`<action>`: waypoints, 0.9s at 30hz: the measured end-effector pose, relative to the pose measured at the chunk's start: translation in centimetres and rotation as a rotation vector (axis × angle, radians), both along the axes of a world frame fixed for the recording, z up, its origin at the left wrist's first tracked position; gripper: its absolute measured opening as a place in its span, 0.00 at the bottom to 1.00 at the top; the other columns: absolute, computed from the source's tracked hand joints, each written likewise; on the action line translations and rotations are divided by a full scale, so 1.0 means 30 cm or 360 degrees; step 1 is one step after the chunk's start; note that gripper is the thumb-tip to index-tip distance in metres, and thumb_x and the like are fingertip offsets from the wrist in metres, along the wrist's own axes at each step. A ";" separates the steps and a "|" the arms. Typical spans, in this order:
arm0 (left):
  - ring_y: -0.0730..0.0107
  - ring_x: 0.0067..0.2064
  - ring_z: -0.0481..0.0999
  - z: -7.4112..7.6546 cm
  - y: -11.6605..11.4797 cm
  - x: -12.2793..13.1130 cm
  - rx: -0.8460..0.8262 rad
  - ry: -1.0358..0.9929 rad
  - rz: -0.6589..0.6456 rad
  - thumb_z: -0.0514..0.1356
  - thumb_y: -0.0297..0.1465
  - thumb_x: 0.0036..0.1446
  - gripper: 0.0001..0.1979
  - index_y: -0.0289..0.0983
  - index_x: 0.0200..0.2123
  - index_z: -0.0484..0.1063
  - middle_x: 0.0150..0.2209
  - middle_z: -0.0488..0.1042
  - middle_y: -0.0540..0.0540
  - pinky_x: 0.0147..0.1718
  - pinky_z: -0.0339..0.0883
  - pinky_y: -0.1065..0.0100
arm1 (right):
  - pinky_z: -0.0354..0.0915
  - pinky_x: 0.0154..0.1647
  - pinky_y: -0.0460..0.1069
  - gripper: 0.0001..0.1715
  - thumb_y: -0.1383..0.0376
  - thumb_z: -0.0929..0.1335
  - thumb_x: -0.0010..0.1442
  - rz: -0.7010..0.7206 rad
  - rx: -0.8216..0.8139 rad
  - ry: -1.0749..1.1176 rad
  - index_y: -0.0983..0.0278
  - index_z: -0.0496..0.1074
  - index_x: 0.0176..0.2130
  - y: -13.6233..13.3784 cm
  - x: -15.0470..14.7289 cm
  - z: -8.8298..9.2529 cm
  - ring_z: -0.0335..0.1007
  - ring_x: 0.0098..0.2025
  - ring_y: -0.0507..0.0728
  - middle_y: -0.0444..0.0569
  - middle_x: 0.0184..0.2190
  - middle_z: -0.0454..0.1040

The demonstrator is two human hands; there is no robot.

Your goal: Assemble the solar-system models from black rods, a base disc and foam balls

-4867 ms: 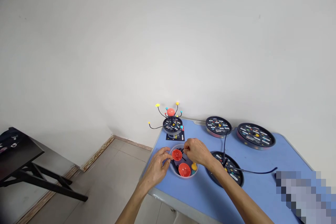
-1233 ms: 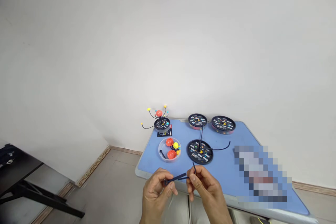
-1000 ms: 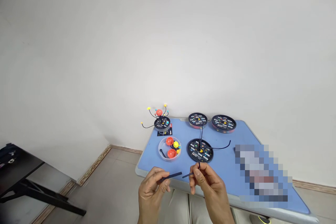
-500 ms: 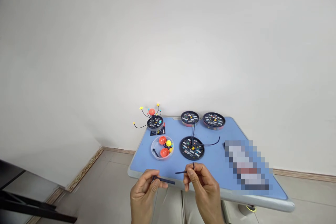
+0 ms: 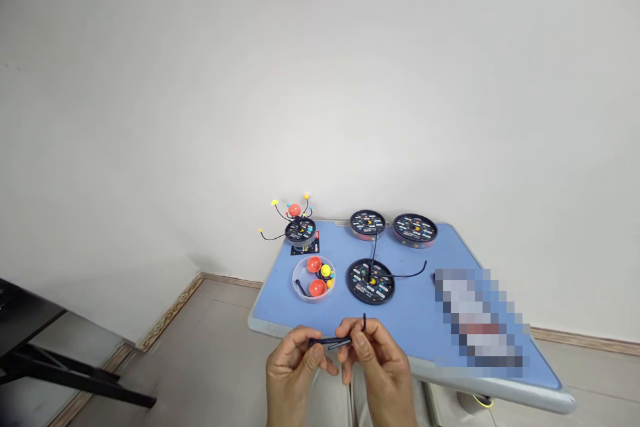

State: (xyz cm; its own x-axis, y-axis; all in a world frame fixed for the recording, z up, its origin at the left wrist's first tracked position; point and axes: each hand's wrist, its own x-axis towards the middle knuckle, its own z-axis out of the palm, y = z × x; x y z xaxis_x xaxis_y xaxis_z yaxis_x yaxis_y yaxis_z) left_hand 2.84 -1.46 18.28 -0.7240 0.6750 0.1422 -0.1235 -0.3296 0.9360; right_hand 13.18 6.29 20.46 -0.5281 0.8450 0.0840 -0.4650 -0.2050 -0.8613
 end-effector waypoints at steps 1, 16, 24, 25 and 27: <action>0.68 0.21 0.77 -0.002 -0.001 0.000 -0.0009 0.0005 -0.0005 0.69 0.39 0.53 0.12 0.36 0.34 0.78 0.22 0.73 0.52 0.25 0.72 0.69 | 0.66 0.25 0.49 0.15 0.52 0.71 0.59 0.0005 -0.0013 0.0008 0.61 0.74 0.30 0.002 -0.001 -0.001 0.65 0.22 0.51 0.47 0.32 0.75; 0.65 0.25 0.80 -0.007 -0.026 -0.046 -0.0009 0.0322 0.0214 0.65 0.37 0.58 0.10 0.38 0.38 0.80 0.24 0.77 0.50 0.31 0.75 0.68 | 0.64 0.23 0.48 0.16 0.52 0.72 0.57 -0.0277 0.0076 -0.0152 0.62 0.75 0.31 0.017 0.014 0.014 0.65 0.24 0.53 0.48 0.27 0.73; 0.65 0.22 0.79 0.005 -0.024 -0.055 0.0050 0.0047 0.0192 0.68 0.40 0.53 0.12 0.37 0.36 0.81 0.22 0.75 0.51 0.27 0.76 0.66 | 0.66 0.23 0.48 0.14 0.53 0.72 0.58 -0.0470 0.0295 -0.0194 0.60 0.74 0.29 0.021 0.026 0.066 0.64 0.21 0.53 0.45 0.22 0.71; 0.66 0.22 0.79 0.013 -0.022 -0.050 0.0045 0.0039 0.0204 0.69 0.40 0.52 0.13 0.37 0.35 0.81 0.21 0.75 0.51 0.27 0.76 0.66 | 0.67 0.23 0.49 0.15 0.53 0.72 0.58 -0.0474 0.0313 -0.0196 0.61 0.74 0.29 0.022 0.026 0.067 0.65 0.21 0.53 0.45 0.22 0.71; 0.66 0.21 0.78 0.032 -0.019 -0.039 0.0037 0.0013 0.0244 0.69 0.42 0.50 0.14 0.37 0.34 0.81 0.21 0.74 0.51 0.26 0.76 0.66 | 0.67 0.23 0.49 0.16 0.52 0.72 0.57 -0.0468 0.0337 -0.0202 0.61 0.74 0.28 0.027 0.025 0.065 0.65 0.20 0.53 0.45 0.21 0.71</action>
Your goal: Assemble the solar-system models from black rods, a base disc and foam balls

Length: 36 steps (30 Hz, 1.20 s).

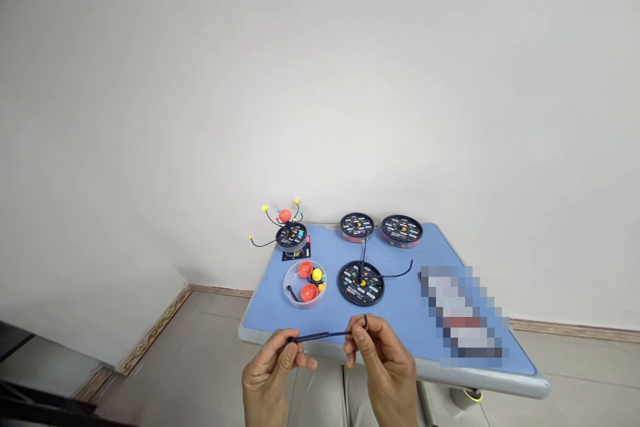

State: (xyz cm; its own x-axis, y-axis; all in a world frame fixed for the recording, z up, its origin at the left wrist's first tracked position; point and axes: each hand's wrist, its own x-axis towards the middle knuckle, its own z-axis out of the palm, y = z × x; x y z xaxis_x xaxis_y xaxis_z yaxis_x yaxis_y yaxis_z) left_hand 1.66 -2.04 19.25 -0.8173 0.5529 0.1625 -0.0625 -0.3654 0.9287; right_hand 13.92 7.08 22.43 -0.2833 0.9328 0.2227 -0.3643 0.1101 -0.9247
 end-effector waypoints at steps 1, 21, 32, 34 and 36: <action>0.66 0.21 0.77 0.009 0.001 0.006 -0.0003 -0.0013 0.0017 0.70 0.42 0.50 0.15 0.37 0.34 0.81 0.21 0.74 0.52 0.26 0.75 0.66 | 0.67 0.23 0.49 0.16 0.52 0.72 0.57 0.0000 0.0003 -0.0008 0.61 0.74 0.28 0.003 0.000 -0.003 0.65 0.20 0.53 0.45 0.21 0.71; 0.66 0.24 0.80 0.002 0.023 0.041 0.0041 0.0177 0.0055 0.68 0.39 0.54 0.11 0.39 0.36 0.81 0.23 0.75 0.53 0.27 0.75 0.68 | 0.68 0.27 0.48 0.15 0.53 0.72 0.58 -0.0049 -0.0090 -0.0071 0.61 0.73 0.29 0.013 -0.007 -0.031 0.68 0.20 0.52 0.43 0.21 0.73; 0.66 0.25 0.79 -0.017 0.043 0.048 0.0024 0.0159 0.0034 0.66 0.39 0.56 0.10 0.39 0.35 0.81 0.23 0.73 0.53 0.29 0.75 0.69 | 0.69 0.25 0.49 0.20 0.49 0.74 0.52 -0.0109 -0.0177 -0.0106 0.63 0.74 0.26 0.020 -0.024 -0.047 0.69 0.18 0.53 0.45 0.18 0.73; 0.66 0.25 0.79 -0.021 0.050 0.053 0.0039 0.0126 0.0045 0.66 0.39 0.55 0.10 0.39 0.35 0.81 0.23 0.72 0.53 0.30 0.75 0.69 | 0.69 0.26 0.49 0.20 0.48 0.74 0.52 -0.0128 -0.0214 -0.0101 0.63 0.74 0.26 0.021 -0.030 -0.058 0.69 0.19 0.54 0.45 0.18 0.73; 0.66 0.26 0.79 -0.030 0.059 0.053 0.0029 0.0078 0.0043 0.67 0.39 0.55 0.11 0.38 0.36 0.81 0.23 0.72 0.53 0.30 0.76 0.68 | 0.69 0.28 0.49 0.20 0.49 0.74 0.52 -0.0127 -0.0273 -0.0061 0.63 0.74 0.26 0.024 -0.036 -0.069 0.68 0.20 0.53 0.44 0.18 0.73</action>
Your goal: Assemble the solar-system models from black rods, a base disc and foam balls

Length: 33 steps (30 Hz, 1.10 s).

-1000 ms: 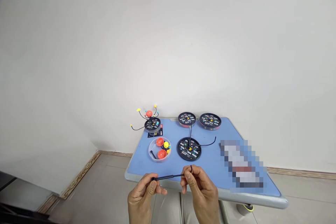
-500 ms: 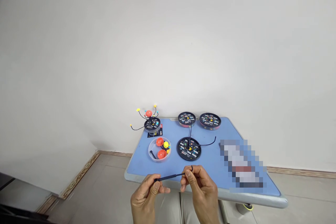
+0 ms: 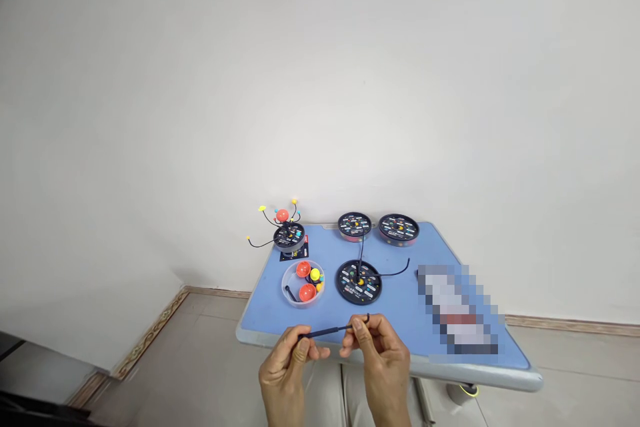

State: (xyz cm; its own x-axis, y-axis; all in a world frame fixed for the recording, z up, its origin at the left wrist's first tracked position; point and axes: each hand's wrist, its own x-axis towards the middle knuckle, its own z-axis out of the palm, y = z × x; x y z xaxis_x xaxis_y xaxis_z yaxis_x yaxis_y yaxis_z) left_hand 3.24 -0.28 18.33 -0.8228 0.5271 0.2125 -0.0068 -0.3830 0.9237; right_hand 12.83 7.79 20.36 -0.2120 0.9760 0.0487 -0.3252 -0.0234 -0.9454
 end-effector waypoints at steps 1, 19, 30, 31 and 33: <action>0.66 0.26 0.79 -0.006 0.004 -0.002 -0.0008 -0.0028 -0.0017 0.67 0.39 0.55 0.11 0.38 0.36 0.81 0.23 0.72 0.52 0.31 0.76 0.67 | 0.69 0.29 0.49 0.20 0.49 0.74 0.52 0.0009 -0.0030 0.0035 0.62 0.74 0.27 0.002 -0.003 -0.004 0.68 0.21 0.53 0.44 0.19 0.73; 0.66 0.25 0.78 -0.031 0.029 0.007 -0.0007 -0.0129 0.0018 0.69 0.41 0.52 0.13 0.37 0.33 0.81 0.22 0.72 0.53 0.30 0.75 0.70 | 0.65 0.25 0.48 0.22 0.48 0.73 0.53 0.0200 -0.0072 0.0025 0.63 0.73 0.26 0.001 -0.017 -0.039 0.68 0.18 0.53 0.43 0.17 0.73; 0.65 0.25 0.78 -0.075 0.075 0.015 -0.0108 -0.0214 -0.0124 0.69 0.45 0.48 0.19 0.35 0.35 0.81 0.25 0.76 0.47 0.30 0.77 0.65 | 0.64 0.25 0.48 0.24 0.46 0.75 0.49 0.0209 -0.0169 0.0046 0.63 0.72 0.25 0.033 -0.006 -0.032 0.63 0.20 0.52 0.41 0.18 0.69; 0.64 0.25 0.78 -0.074 0.085 0.024 -0.0114 -0.0210 -0.0123 0.69 0.46 0.48 0.20 0.34 0.36 0.81 0.25 0.77 0.47 0.31 0.77 0.64 | 0.64 0.25 0.48 0.24 0.46 0.75 0.48 0.0222 -0.0176 0.0059 0.63 0.72 0.26 0.038 -0.007 -0.027 0.62 0.21 0.52 0.41 0.18 0.69; 0.63 0.26 0.78 -0.074 0.108 0.040 -0.0124 -0.0173 -0.0105 0.68 0.47 0.48 0.22 0.34 0.37 0.81 0.25 0.76 0.46 0.31 0.77 0.64 | 0.63 0.25 0.48 0.24 0.46 0.76 0.45 0.0231 -0.0185 0.0065 0.63 0.73 0.28 0.046 -0.011 -0.021 0.61 0.22 0.52 0.40 0.20 0.68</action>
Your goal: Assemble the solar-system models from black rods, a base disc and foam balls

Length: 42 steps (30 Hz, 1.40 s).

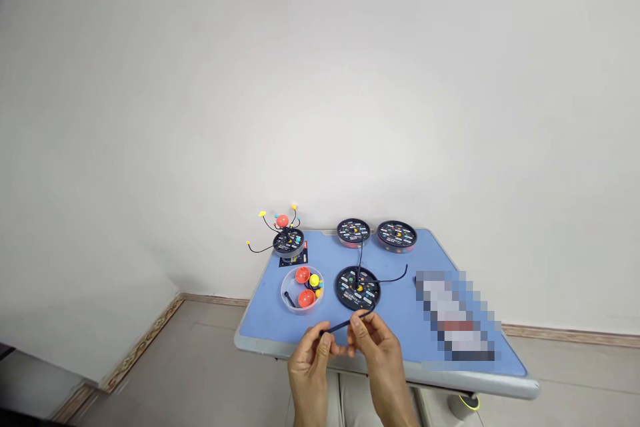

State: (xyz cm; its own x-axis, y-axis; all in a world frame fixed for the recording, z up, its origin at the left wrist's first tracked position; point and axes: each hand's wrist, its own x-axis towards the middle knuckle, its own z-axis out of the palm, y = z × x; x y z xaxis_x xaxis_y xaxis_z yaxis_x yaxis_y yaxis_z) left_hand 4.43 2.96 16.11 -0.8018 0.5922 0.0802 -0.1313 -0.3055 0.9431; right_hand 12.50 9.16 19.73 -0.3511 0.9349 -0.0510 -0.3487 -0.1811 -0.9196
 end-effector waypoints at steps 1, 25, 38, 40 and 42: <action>0.64 0.26 0.78 -0.001 0.011 0.007 -0.0004 0.0031 0.0018 0.68 0.47 0.49 0.22 0.34 0.37 0.81 0.25 0.76 0.46 0.31 0.76 0.64 | 0.62 0.25 0.47 0.24 0.46 0.77 0.44 -0.0004 -0.0006 -0.0015 0.63 0.74 0.29 0.003 -0.002 0.001 0.61 0.23 0.52 0.40 0.20 0.67; 0.71 0.29 0.69 0.198 0.198 -0.151 -0.0083 0.0184 -0.0956 0.66 0.47 0.53 0.21 0.33 0.33 0.82 0.28 0.73 0.46 0.34 0.65 0.69 | 0.31 0.15 0.43 0.26 0.50 0.76 0.45 0.1390 -0.0189 -0.0020 0.63 0.62 0.22 0.240 0.021 0.081 0.40 0.13 0.42 0.38 0.14 0.63; 0.75 0.18 0.68 0.177 0.324 -0.158 -0.0024 -0.0226 -0.0356 0.72 0.47 0.38 0.22 0.33 0.21 0.75 0.18 0.70 0.52 0.20 0.67 0.71 | 0.59 0.21 0.47 0.26 0.49 0.74 0.49 0.0604 0.0329 -0.0422 0.64 0.73 0.41 0.312 0.061 0.095 0.64 0.20 0.52 0.41 0.19 0.73; 0.73 0.18 0.71 0.167 0.339 -0.147 -0.0006 -0.0235 -0.0259 0.71 0.47 0.40 0.22 0.33 0.21 0.74 0.19 0.71 0.51 0.21 0.69 0.70 | 0.63 0.23 0.51 0.25 0.49 0.74 0.48 0.0368 0.0465 -0.0503 0.63 0.72 0.39 0.332 0.047 0.077 0.66 0.18 0.54 0.41 0.17 0.73; 0.72 0.18 0.73 0.154 0.353 -0.140 0.0011 -0.0256 -0.0159 0.71 0.48 0.42 0.22 0.33 0.22 0.75 0.19 0.72 0.51 0.21 0.71 0.69 | 0.64 0.23 0.52 0.23 0.47 0.72 0.49 0.0212 0.0558 -0.0536 0.62 0.72 0.36 0.353 0.022 0.050 0.67 0.17 0.56 0.41 0.17 0.73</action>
State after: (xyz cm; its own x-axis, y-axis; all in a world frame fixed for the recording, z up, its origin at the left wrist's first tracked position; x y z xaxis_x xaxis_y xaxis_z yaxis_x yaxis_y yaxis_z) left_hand 0.22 13.55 20.72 -0.7419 0.6693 -0.0402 -0.3103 -0.2896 0.9054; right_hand 13.17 19.75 21.23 -0.4867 0.8642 0.1274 -0.0171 0.1364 -0.9905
